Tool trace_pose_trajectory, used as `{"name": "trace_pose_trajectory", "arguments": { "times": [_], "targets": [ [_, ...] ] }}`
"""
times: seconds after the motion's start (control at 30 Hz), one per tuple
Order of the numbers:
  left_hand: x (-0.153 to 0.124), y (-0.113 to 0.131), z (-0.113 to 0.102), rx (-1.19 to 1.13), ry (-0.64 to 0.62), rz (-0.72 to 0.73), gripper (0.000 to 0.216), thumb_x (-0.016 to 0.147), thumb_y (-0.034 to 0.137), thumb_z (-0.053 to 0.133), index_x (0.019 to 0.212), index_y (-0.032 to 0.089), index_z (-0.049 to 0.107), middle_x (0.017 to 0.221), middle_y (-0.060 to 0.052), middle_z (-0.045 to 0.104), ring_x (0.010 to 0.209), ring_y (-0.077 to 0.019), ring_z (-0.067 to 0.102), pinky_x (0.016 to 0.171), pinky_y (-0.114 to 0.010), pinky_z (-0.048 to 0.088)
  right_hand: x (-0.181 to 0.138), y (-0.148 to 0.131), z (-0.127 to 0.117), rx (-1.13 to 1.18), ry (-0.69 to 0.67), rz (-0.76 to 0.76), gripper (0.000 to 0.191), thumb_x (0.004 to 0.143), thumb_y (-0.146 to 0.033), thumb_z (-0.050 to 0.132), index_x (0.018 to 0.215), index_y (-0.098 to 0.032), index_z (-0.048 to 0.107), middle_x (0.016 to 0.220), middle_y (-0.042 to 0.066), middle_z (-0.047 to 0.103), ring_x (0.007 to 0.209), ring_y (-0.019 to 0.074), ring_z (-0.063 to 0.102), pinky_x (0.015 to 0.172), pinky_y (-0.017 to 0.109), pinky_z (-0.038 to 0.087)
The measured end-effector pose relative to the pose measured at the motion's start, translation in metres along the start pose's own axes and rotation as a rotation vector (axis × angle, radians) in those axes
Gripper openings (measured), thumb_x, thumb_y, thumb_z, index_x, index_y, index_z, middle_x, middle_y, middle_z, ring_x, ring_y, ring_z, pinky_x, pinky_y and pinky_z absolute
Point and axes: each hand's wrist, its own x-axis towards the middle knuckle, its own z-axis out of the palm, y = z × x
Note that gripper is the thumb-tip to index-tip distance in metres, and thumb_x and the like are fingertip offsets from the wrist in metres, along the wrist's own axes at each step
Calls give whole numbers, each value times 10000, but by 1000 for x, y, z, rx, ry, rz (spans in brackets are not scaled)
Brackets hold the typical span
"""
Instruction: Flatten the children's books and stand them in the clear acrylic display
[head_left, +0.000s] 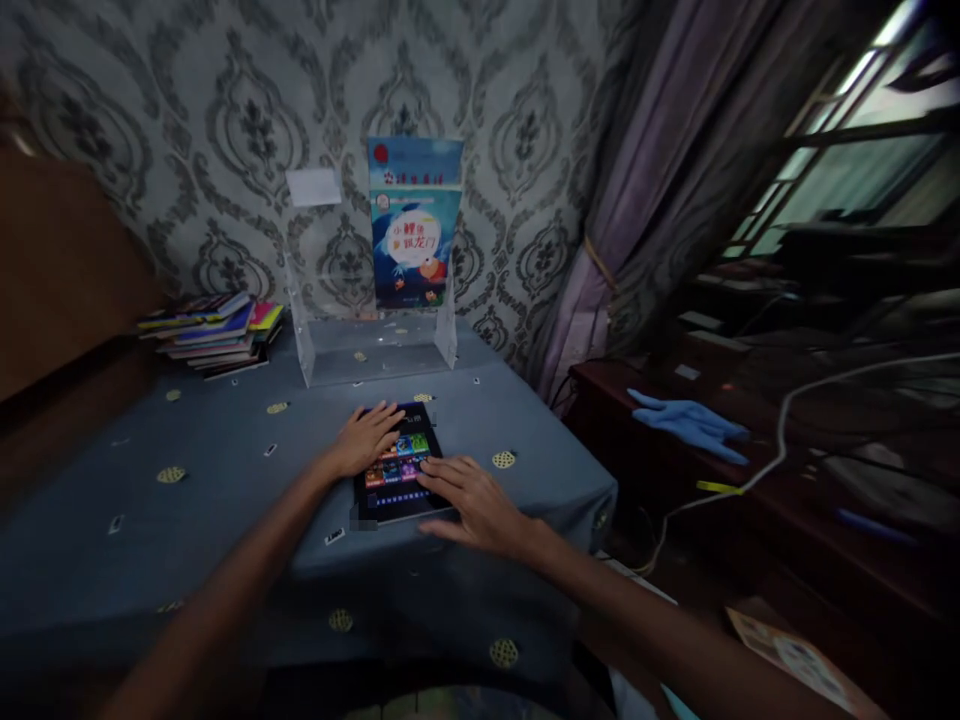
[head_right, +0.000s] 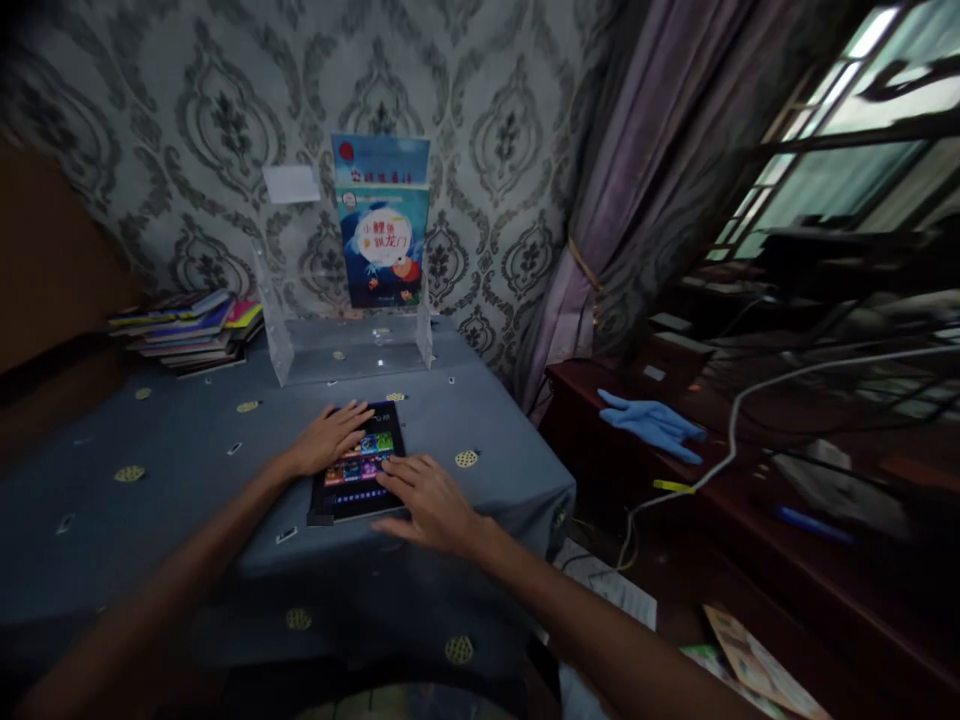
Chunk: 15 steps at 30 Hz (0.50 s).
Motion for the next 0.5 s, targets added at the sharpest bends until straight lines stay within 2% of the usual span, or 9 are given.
{"name": "trace_pose_trajectory", "arguments": {
  "times": [0.1,0.2,0.3,0.4,0.5],
  "targets": [
    [-11,10,3,-11,2,-2,542,1066,469,259,1558,262,350,1637,-65,301,1537,-237,216,1223,-512,170,-16,-5,-2,10,-37,-21,618,893,-557,666,1363,-162,597,1343,183,645,1281,297,570,1040,481,463],
    [-21,20,4,-31,-2,0,540,1066,480,265,1557,271,350,1636,-61,303,1536,-234,219,1224,-513,176,-30,-11,-3,21,-93,-37,536,940,-345,639,1435,-174,527,1412,176,597,1336,279,518,1068,483,439],
    [-29,29,5,-51,3,4,543,1064,495,270,1560,285,341,1638,-58,299,1536,-233,217,1226,-520,175,-38,-16,-5,39,-138,-4,530,931,-165,595,1452,-198,510,1428,160,587,1356,264,496,1086,485,423],
    [-35,36,6,-62,11,-6,541,1063,499,275,1560,295,339,1636,-54,304,1535,-233,221,1227,-527,172,-39,-19,-11,92,-144,33,461,941,-202,624,1399,-226,568,1391,141,622,1317,260,532,1075,478,438],
    [-41,42,9,-98,12,-4,539,1059,505,291,1551,295,360,1631,-52,317,1534,-231,225,1232,-522,166,-35,-20,-19,207,-88,12,332,951,-296,650,1272,-209,660,1250,128,704,1188,233,615,1009,406,492]
  ]
}}
